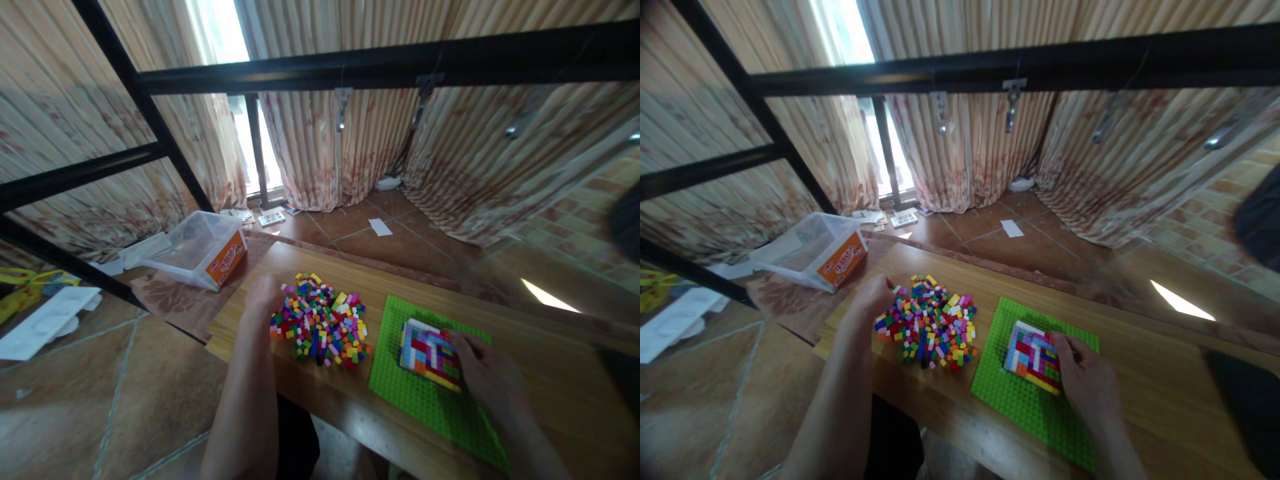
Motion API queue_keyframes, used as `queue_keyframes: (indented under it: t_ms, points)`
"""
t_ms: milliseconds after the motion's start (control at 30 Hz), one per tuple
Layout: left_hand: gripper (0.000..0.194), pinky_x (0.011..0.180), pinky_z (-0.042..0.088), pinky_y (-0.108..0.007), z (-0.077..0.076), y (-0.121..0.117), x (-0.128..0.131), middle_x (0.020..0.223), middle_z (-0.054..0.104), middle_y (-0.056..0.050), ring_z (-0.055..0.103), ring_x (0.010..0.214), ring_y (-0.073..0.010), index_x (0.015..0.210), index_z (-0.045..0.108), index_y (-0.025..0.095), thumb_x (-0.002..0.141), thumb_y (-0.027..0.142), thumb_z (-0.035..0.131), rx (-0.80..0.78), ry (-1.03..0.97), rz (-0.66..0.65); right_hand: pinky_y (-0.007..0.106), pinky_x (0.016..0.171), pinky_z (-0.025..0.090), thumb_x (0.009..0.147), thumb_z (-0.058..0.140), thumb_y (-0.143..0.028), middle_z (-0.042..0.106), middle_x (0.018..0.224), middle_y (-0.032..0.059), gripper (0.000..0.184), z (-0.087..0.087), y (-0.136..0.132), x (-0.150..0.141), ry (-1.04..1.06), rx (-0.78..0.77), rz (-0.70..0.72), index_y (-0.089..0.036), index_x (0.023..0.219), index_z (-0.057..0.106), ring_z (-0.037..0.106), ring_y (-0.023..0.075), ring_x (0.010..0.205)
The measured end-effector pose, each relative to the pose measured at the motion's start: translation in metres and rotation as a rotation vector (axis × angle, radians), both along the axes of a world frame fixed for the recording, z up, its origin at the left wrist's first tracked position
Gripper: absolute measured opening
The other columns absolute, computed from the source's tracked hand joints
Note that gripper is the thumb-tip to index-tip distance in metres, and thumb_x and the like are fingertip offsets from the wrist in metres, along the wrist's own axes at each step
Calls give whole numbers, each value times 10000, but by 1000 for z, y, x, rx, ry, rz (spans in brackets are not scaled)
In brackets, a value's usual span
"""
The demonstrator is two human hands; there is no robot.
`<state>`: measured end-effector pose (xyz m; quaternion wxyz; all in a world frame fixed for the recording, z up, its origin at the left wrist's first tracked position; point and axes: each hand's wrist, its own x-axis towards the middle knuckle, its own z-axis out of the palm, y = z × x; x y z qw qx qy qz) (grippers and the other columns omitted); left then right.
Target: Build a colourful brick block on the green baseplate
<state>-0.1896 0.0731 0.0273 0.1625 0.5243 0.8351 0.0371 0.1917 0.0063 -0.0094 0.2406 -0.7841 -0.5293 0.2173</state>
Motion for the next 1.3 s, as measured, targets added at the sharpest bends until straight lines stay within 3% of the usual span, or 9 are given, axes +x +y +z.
queue_keyframes:
  t_ms: [233,600,667,767,833,900,1067,1200,1300]
  points:
    - [232,744,500,-258,2,4,1,923,747,-146,690,914,-246,926,730,140,743,218,612,11,-7,-11,365,702,494,813,415,-572,758,863,91,548,2,0,-2,24,8,7,-179,965,764,690,302,808]
    - [153,617,418,-259,13,2,6,772,709,-74,634,727,-188,818,702,155,756,259,607,152,-124,6,325,642,480,824,446,-524,755,808,84,481,6,-1,-5,50,53,8,-179,920,767,684,264,729]
    - [108,604,406,-253,19,0,12,728,678,-48,601,680,-165,773,676,148,743,223,604,258,-264,-22,325,618,471,822,469,-520,749,787,98,470,7,-1,-5,50,92,-25,-167,906,768,676,264,705]
    - [91,587,401,-232,25,-6,36,673,626,-4,548,618,-124,736,635,140,718,229,628,374,-720,-134,325,604,457,828,504,-514,732,760,116,458,13,-4,-8,38,234,-163,-141,904,760,658,255,687]
    - [158,592,410,-222,26,-10,61,703,631,3,540,616,-107,779,637,139,709,278,662,340,-1078,-230,313,604,455,842,517,-505,720,750,103,438,19,-6,-16,85,376,-250,-138,908,747,644,227,673]
    - [192,569,391,-206,23,-15,91,655,597,21,508,583,-86,766,633,139,674,288,710,281,-1290,-276,291,589,457,826,562,-497,709,739,81,395,25,-9,-28,224,515,-273,-143,860,733,625,192,644]
    - [220,574,396,-195,11,-28,151,654,579,30,502,587,-69,789,644,140,669,286,756,170,-1553,-236,261,579,475,778,662,-480,700,738,33,320,30,-12,-65,662,469,-12,-175,856,719,610,151,641]
    - [238,622,427,-207,6,-35,167,710,602,20,527,633,-76,807,640,137,666,280,766,112,-1660,-243,226,544,426,762,706,-441,636,673,-9,270,30,-13,-83,769,392,140,-180,830,709,538,107,590]
    - [221,637,432,-212,5,-38,171,737,603,18,532,666,-85,811,644,141,685,290,747,137,-1656,-240,213,489,383,751,717,-449,574,579,-34,275,30,-13,-86,854,359,145,-175,748,691,472,82,511]
